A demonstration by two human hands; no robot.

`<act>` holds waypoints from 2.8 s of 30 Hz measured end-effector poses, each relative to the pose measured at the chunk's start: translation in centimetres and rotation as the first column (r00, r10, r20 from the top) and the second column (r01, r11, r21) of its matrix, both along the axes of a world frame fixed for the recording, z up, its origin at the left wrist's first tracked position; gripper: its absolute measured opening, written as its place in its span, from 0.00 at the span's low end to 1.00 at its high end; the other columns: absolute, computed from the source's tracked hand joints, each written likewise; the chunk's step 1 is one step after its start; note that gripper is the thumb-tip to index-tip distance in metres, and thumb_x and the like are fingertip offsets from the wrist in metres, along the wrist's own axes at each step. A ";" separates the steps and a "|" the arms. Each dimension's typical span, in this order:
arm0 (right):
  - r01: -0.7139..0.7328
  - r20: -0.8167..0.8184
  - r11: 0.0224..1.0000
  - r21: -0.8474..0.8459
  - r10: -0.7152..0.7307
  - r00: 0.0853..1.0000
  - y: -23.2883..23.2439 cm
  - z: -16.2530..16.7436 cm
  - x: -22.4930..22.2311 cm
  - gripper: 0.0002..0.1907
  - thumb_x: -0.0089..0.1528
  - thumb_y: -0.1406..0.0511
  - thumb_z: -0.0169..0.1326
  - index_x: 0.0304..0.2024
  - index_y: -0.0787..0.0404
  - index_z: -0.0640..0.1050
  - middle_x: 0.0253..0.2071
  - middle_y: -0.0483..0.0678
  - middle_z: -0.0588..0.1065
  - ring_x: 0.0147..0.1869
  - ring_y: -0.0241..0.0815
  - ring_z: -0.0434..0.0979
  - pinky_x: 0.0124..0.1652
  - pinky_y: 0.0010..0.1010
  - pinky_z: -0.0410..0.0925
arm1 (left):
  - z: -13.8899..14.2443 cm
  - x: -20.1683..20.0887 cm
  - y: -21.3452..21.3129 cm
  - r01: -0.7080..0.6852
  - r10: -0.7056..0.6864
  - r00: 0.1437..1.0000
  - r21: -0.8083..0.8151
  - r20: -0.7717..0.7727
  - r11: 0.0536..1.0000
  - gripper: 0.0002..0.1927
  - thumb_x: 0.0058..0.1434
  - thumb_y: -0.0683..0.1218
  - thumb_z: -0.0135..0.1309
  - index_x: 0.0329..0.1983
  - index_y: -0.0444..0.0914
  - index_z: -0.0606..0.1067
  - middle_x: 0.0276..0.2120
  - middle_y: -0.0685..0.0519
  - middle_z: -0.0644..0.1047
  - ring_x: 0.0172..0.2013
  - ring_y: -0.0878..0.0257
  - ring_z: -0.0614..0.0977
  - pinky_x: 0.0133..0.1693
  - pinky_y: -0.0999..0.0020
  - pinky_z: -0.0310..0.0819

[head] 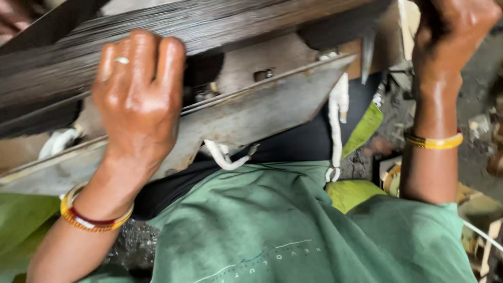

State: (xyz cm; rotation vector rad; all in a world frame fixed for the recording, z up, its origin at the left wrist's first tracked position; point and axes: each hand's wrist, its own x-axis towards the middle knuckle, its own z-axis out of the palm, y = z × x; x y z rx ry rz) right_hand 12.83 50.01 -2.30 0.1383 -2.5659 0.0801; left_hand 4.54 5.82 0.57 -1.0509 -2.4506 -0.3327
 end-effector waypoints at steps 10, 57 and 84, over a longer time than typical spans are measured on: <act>-0.275 0.030 0.941 -0.195 0.286 0.958 -4.4 0.7 -2.7 0.19 0.63 0.81 0.49 0.55 0.73 0.80 0.59 0.60 0.79 0.70 0.62 0.78 0.71 0.49 0.66 | -2.3 -1.7 -1.3 0.004 -0.004 1.000 0.137 -0.002 0.991 0.07 0.57 0.39 0.55 0.34 0.37 0.68 0.33 0.50 0.66 0.38 0.57 0.71 0.39 0.63 0.66; -0.328 0.410 0.893 -0.307 0.435 0.801 -26.0 1.9 2.1 0.42 0.47 0.57 0.72 0.60 0.66 0.71 0.58 0.58 0.65 0.63 0.60 0.64 0.62 0.53 0.59 | -3.7 9.2 -7.2 -0.111 0.051 0.903 0.119 0.427 0.987 0.44 0.49 0.57 0.67 0.65 0.31 0.67 0.55 0.43 0.71 0.58 0.48 0.70 0.61 0.43 0.56; -0.433 0.191 0.892 0.132 0.405 0.894 -24.5 1.5 0.2 0.01 0.65 0.71 0.62 0.40 0.63 0.83 0.24 0.48 0.69 0.29 0.45 0.70 0.32 0.34 0.58 | -0.7 1.7 -24.1 -0.184 0.190 0.981 0.137 -0.034 0.973 0.09 0.64 0.36 0.59 0.46 0.33 0.73 0.43 0.47 0.73 0.45 0.50 0.76 0.45 0.57 0.69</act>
